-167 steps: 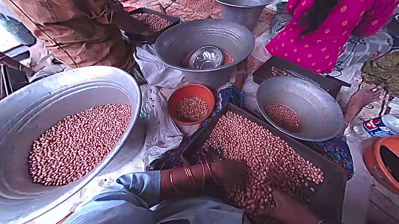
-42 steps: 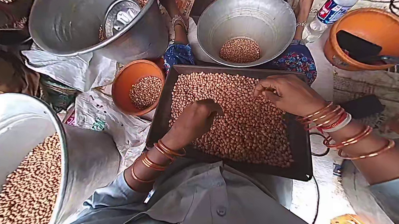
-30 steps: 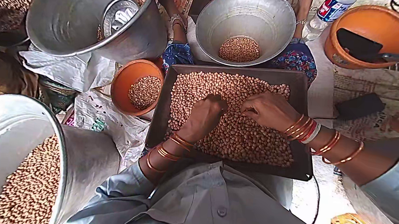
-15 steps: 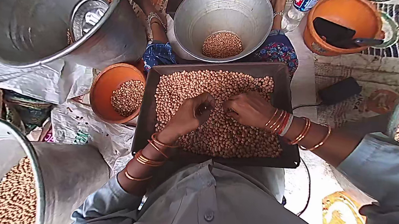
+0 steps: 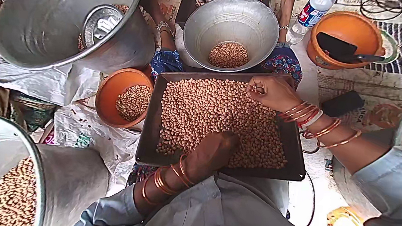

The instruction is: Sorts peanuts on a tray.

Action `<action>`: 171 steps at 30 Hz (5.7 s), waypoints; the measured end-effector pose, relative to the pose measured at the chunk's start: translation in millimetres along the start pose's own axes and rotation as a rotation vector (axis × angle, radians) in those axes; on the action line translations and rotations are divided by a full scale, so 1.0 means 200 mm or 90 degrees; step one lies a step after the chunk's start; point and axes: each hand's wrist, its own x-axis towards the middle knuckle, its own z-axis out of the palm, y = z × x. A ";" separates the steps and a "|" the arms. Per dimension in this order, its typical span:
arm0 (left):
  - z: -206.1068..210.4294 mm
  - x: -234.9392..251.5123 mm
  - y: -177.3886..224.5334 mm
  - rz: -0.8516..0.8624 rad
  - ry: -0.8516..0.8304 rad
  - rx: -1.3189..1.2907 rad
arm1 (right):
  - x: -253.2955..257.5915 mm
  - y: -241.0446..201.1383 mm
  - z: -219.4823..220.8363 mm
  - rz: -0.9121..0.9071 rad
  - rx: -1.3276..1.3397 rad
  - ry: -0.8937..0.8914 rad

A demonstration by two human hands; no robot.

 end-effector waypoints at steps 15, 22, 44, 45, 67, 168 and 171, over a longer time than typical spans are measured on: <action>-0.26 0.16 -0.28 -0.047 0.200 0.094 | 0.00 0.06 0.20 -0.067 -0.250 -0.016; -0.19 0.21 -0.30 -0.058 0.183 0.071 | 0.01 0.01 0.18 0.048 -0.271 -0.122; -0.33 0.23 -0.63 -0.225 0.320 -0.248 | 0.06 0.19 -0.02 0.081 -0.203 -0.036; -0.34 0.21 -0.66 -0.210 0.355 -0.384 | 0.05 0.20 -0.01 0.075 -0.216 -0.036; -0.24 0.10 -0.57 -0.234 0.151 0.069 | 0.06 0.15 0.10 0.122 -0.204 -0.097; -0.59 -0.43 -0.62 -0.454 0.350 0.180 | -0.04 0.02 0.04 -0.043 -0.199 -0.127; -0.53 -0.33 -0.56 -0.424 0.209 0.095 | -0.03 0.05 0.04 0.059 -0.257 -0.148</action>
